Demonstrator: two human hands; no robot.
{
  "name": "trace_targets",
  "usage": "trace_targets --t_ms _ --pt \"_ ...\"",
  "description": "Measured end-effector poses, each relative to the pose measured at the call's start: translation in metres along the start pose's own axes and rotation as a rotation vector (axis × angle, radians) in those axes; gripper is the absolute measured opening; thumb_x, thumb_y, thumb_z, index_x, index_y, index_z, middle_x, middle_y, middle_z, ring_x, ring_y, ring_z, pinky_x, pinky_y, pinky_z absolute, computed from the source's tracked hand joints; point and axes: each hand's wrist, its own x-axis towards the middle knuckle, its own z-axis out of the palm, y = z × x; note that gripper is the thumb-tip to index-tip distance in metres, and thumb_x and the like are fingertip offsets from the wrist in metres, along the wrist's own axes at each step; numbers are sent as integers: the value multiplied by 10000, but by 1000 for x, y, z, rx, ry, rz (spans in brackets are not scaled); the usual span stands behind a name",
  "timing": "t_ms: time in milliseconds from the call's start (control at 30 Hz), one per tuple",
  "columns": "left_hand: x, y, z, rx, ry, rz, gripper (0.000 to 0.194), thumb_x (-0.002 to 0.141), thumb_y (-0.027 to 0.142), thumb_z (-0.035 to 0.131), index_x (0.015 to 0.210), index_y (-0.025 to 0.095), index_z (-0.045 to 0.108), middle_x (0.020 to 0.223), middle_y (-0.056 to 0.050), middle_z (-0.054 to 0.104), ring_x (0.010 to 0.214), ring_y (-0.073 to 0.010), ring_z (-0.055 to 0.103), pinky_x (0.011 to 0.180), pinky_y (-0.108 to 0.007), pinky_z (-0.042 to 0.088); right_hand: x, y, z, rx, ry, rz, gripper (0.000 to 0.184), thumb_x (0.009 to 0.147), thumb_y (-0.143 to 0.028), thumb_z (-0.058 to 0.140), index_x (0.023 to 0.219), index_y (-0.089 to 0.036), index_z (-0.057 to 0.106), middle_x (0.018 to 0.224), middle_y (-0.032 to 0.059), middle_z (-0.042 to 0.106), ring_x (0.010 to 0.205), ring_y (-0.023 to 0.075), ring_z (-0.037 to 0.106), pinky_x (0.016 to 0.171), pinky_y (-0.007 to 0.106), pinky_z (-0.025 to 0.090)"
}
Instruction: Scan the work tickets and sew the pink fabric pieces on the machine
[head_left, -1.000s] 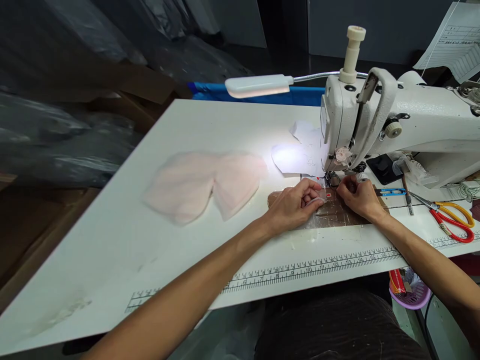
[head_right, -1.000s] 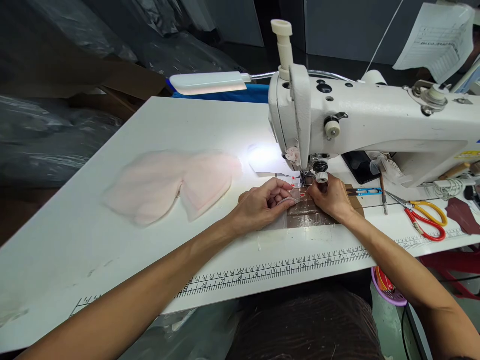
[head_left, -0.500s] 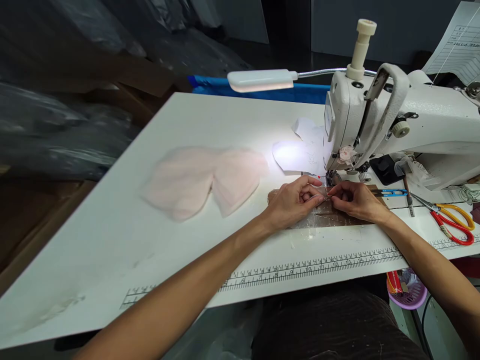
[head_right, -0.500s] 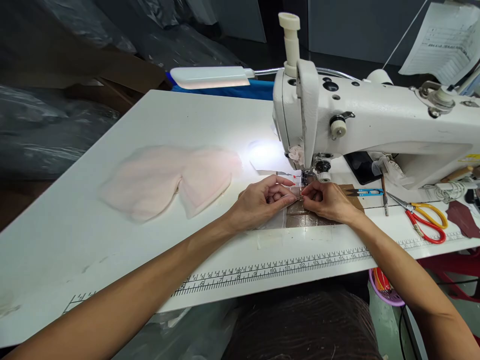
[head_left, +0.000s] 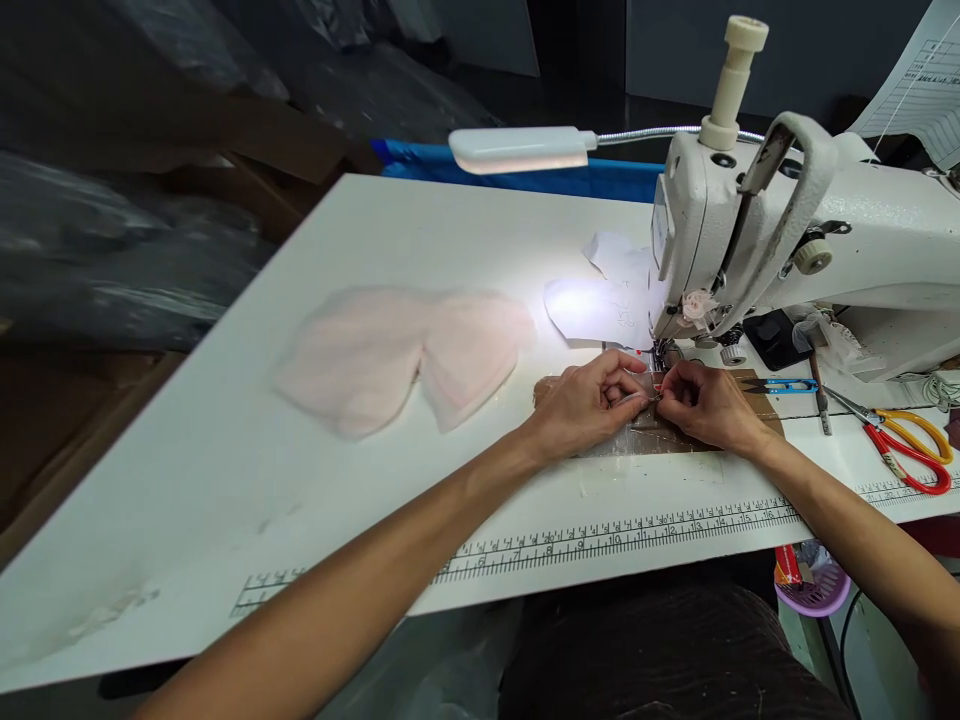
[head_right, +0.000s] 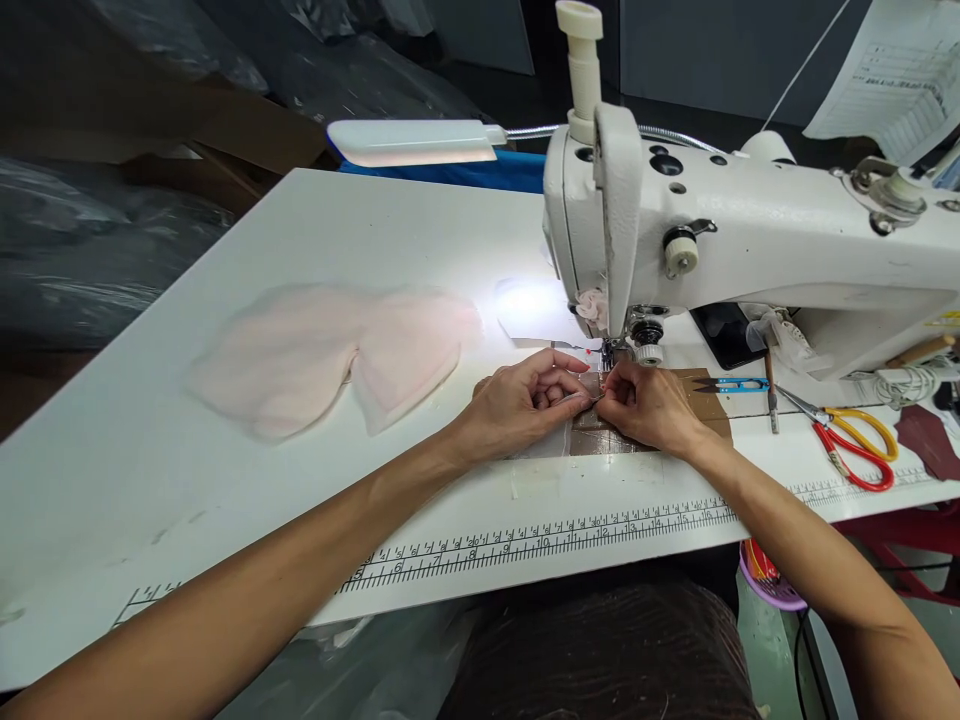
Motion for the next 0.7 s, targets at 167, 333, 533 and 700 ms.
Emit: trace_targets --t_ms 167,333,533,700 --pt "0 -2 1 12 -103 -7 281 790 305 583 1042 184 556 785 -7 674 651 -114 586 575 -247 449 1 -8 3 -105 100 39 176 708 -144 631 651 -197 473 581 -47 502 543 94 434 580 273 327" --pt "0 -6 0 2 -125 35 275 798 323 578 1029 174 594 793 -19 661 668 -121 582 568 -251 453 2 2 -2 1 119 63 174 741 -196 615 653 -202 466 582 -42 488 541 101 409 569 279 319" --pt "2 -1 -5 82 -111 47 194 840 357 610 912 240 746 857 -5 747 773 -141 649 713 -297 486 -6 15 1 454 -80 -238 113 855 -295 465 784 -208 467 709 -18 515 594 98 436 565 255 358" --pt "2 -1 -7 111 -121 64 165 848 331 626 887 275 776 867 13 765 806 -151 674 740 -306 496 -8 12 -5 275 -218 -319 89 886 -296 394 832 -225 400 664 -26 486 550 109 432 526 250 355"
